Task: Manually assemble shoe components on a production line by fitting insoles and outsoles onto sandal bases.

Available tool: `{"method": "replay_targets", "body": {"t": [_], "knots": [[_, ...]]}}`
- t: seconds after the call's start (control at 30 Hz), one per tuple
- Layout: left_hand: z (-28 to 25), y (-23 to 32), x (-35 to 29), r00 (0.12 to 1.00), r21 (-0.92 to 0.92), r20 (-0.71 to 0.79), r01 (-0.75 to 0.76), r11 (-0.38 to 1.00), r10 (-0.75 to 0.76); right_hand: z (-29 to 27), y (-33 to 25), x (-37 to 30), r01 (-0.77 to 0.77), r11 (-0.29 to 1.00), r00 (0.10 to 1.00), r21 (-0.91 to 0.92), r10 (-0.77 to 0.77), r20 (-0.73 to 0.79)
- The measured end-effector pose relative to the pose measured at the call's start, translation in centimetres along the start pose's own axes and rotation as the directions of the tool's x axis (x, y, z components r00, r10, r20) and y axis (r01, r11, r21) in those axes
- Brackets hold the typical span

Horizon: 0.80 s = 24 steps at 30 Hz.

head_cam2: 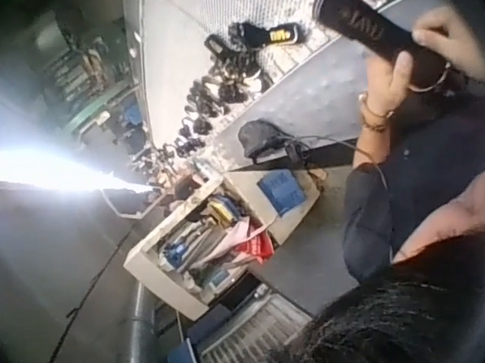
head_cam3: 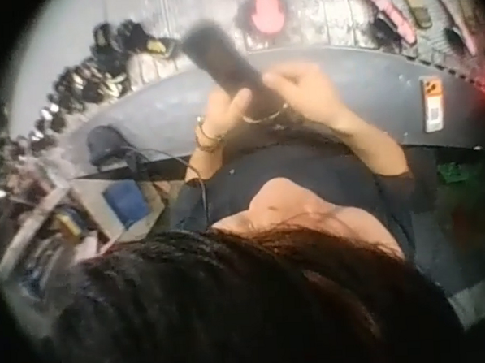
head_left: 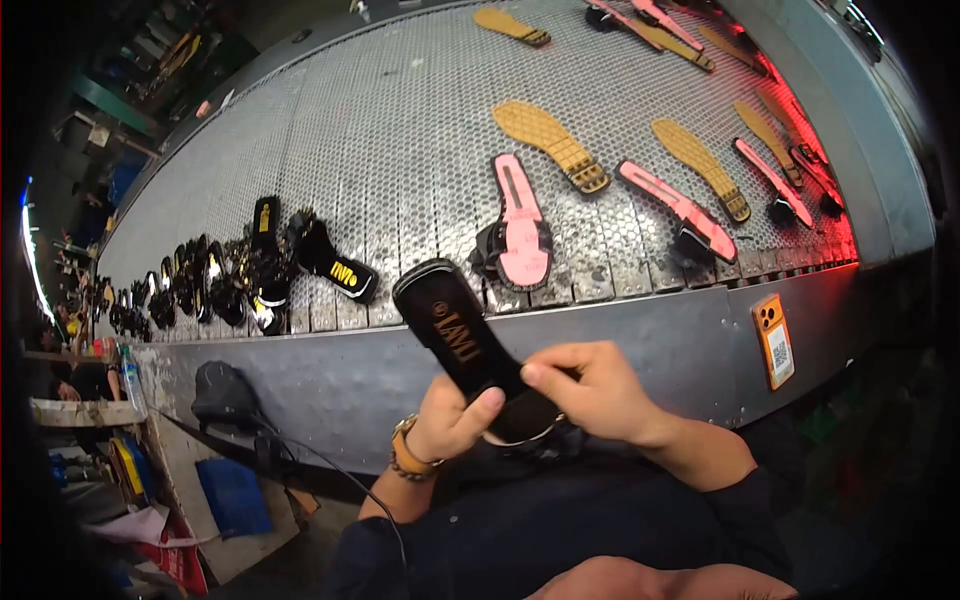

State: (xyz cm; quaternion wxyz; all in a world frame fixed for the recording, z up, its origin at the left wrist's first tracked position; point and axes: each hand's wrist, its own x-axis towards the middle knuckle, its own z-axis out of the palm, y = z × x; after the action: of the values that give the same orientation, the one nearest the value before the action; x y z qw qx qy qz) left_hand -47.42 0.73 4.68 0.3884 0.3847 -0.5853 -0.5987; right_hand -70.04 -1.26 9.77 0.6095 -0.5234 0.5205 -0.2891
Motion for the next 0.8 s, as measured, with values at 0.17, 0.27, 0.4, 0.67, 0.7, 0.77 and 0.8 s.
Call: {"method": "replay_targets", "body": {"t": [0.17, 0.27, 0.4, 0.67, 0.7, 0.77, 0.8], "knots": [[-5.8, 0.5, 0.4, 0.984, -0.201, -0.044, 0.16, 0.966, -0.173, -0.7, -2.3, 5.8, 0.156, 0.965, 0.971, -0.212, -0.111, 0.211], [-10.4, -3.4, 3.3, 0.789, 0.009, -0.613, 0.043, 0.999, -0.029, -3.6, -4.2, 12.2, 0.222, 0.922, 0.951, -0.318, -0.277, -0.137], [-10.2, -2.5, 2.4, 0.696, 0.173, -0.714, 0.068, 0.983, 0.077, -10.1, 3.3, 19.7, 0.074, 0.555, 0.72, -0.829, -0.605, -0.341], [3.4, -1.4, 7.0, 0.98, 0.651, -0.197, 0.131, 0.747, 0.0, -10.7, 5.0, 15.6, 0.051, 0.574, 0.82, -0.817, -0.491, -0.294], [3.6, -1.6, 7.4, 0.972, 0.674, -0.231, 0.135, 0.726, 0.034, -10.0, 4.3, 13.4, 0.098, 0.641, 0.809, -0.761, -0.497, -0.314], [3.4, -1.4, 8.3, 0.974, 0.752, -0.221, 0.137, 0.644, 0.051, -9.5, 4.2, 7.4, 0.161, 0.624, 0.804, -0.765, -0.532, -0.264], [2.9, -1.9, 8.4, 0.973, 0.777, -0.19, 0.067, 0.626, 0.131, -9.5, 4.4, 4.5, 0.131, 0.589, 0.854, -0.797, -0.476, -0.212]]}}
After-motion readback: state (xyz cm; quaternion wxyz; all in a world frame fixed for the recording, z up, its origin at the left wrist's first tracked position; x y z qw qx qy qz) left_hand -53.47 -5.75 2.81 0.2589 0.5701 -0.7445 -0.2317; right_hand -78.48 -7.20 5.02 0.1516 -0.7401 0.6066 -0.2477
